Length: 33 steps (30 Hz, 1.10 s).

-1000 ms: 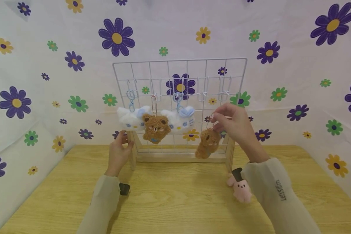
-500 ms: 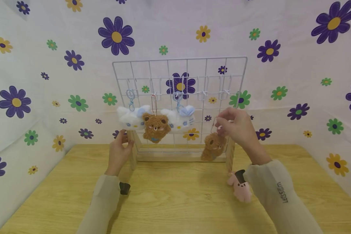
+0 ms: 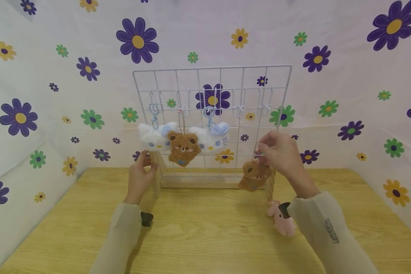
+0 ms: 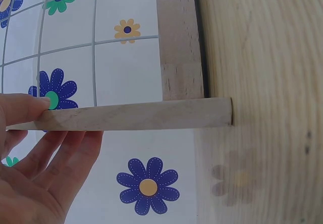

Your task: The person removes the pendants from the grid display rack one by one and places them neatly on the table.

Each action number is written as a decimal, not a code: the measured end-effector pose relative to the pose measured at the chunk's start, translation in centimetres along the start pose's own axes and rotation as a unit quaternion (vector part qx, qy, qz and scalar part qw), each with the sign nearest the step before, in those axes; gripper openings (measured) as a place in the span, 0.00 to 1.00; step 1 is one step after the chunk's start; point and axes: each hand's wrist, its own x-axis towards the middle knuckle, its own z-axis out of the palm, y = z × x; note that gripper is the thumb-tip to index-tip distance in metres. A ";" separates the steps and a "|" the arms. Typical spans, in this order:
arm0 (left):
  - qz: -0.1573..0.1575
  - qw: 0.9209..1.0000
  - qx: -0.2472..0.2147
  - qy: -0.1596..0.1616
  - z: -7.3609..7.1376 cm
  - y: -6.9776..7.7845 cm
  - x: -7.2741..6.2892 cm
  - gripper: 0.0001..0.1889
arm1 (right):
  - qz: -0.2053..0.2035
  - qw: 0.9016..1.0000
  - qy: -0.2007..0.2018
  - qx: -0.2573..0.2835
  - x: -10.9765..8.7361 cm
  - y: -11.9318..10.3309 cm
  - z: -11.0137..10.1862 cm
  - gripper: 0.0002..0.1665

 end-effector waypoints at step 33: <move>-0.003 1.000 -0.009 0.000 0.0 0.0 -0.1 0.25 | -0.076 0.994 0.051 0.059 -1.7 2.6 -0.5 0.07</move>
